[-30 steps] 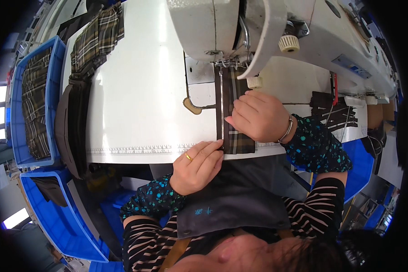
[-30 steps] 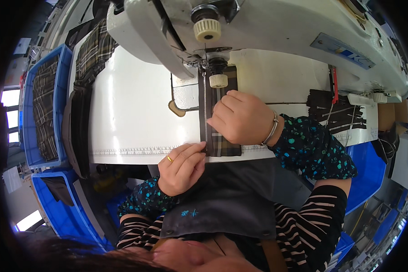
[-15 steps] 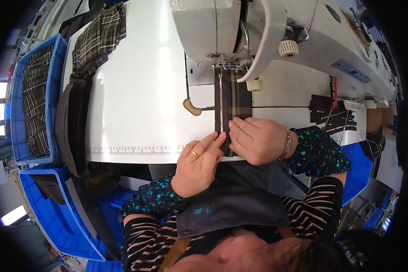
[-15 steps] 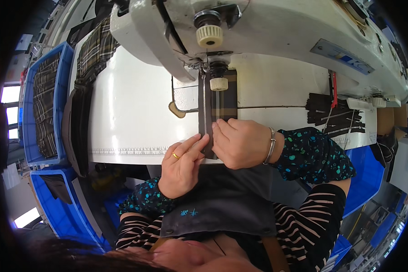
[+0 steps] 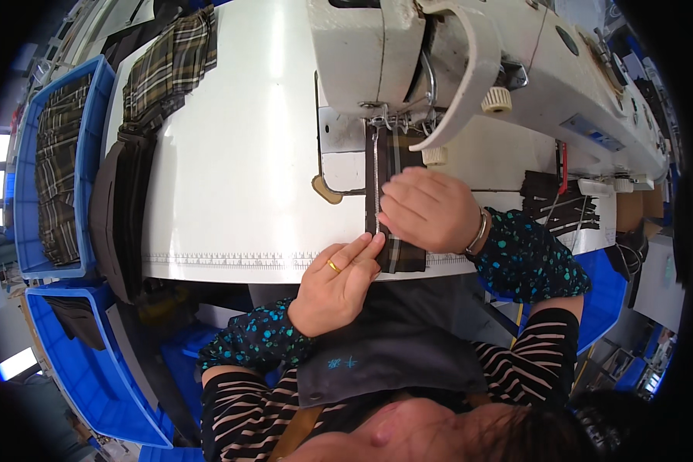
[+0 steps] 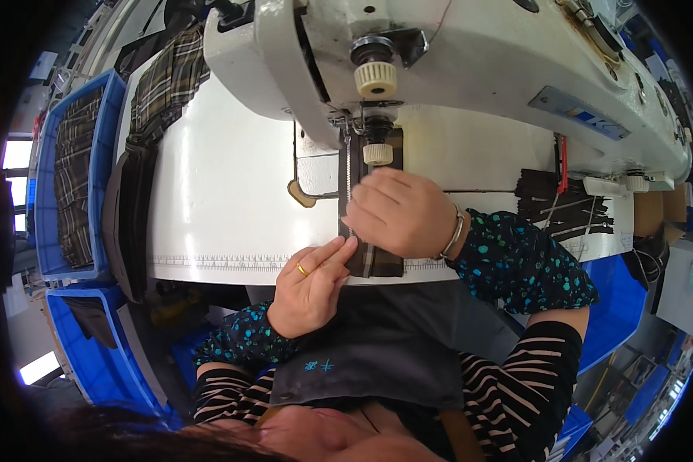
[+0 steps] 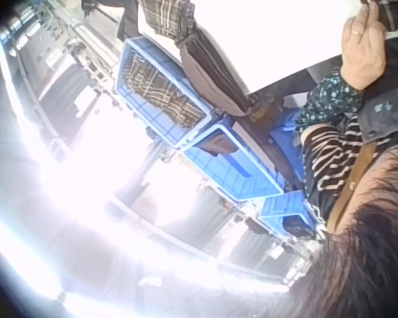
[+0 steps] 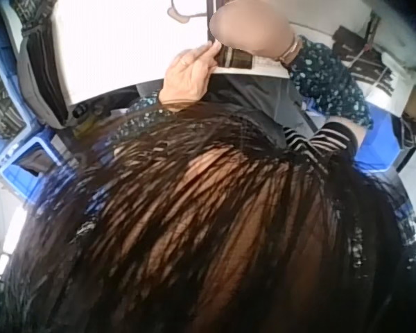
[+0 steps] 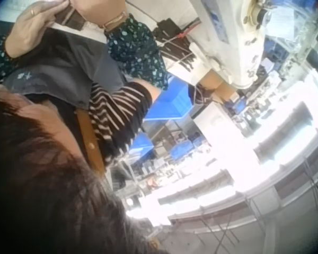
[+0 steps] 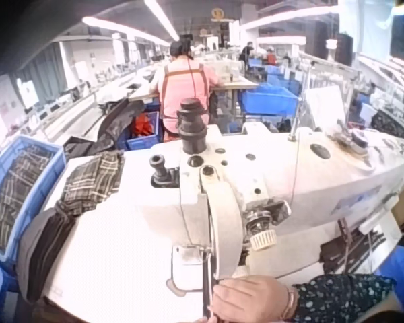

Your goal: The person sews a zipper onto a black fabric piece using an industrial sewing machine. They align the zipper with the fabric edge, guide the material under the presser foot, and stitch along the zipper teeth. After completing the seam, they trim the excess thread with scissors.

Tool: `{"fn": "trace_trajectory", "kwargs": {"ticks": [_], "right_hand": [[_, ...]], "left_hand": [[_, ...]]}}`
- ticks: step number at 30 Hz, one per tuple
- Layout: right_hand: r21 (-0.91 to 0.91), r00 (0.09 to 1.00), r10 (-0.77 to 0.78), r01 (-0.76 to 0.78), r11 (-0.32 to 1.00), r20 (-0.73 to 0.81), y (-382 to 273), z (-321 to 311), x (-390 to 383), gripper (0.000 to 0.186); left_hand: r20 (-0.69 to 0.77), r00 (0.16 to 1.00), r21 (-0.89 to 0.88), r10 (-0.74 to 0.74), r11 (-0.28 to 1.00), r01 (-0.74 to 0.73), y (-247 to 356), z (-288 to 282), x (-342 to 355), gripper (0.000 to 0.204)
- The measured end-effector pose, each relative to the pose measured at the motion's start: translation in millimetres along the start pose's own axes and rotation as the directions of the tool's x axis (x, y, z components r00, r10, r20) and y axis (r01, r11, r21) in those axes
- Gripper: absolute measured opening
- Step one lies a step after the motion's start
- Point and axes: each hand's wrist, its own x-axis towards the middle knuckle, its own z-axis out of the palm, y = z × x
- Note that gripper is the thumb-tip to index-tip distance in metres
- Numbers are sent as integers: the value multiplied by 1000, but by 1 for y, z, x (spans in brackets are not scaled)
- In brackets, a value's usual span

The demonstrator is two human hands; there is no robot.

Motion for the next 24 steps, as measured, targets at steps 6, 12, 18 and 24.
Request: {"fn": "trace_trajectory", "kwargs": {"ticks": [6, 12, 18, 24], "right_hand": [[-64, 962, 231, -224, 973, 146, 9, 16, 1, 64], [-150, 942, 282, -257, 955, 183, 1, 10, -3, 66], [-190, 938, 282, -245, 951, 201, 0, 8, 0, 66], [-154, 926, 312, -284, 946, 214, -2, 7, -3, 67]], "left_hand": [[13, 999, -25, 32, 999, -32, -3, -1, -1, 24], [47, 998, -5, 41, 999, -41, -4, -3, -2, 17], [18, 999, -15, 38, 999, -38, -5, -1, -4, 16], [29, 998, -12, 47, 999, -46, -5, -2, -3, 18]]}}
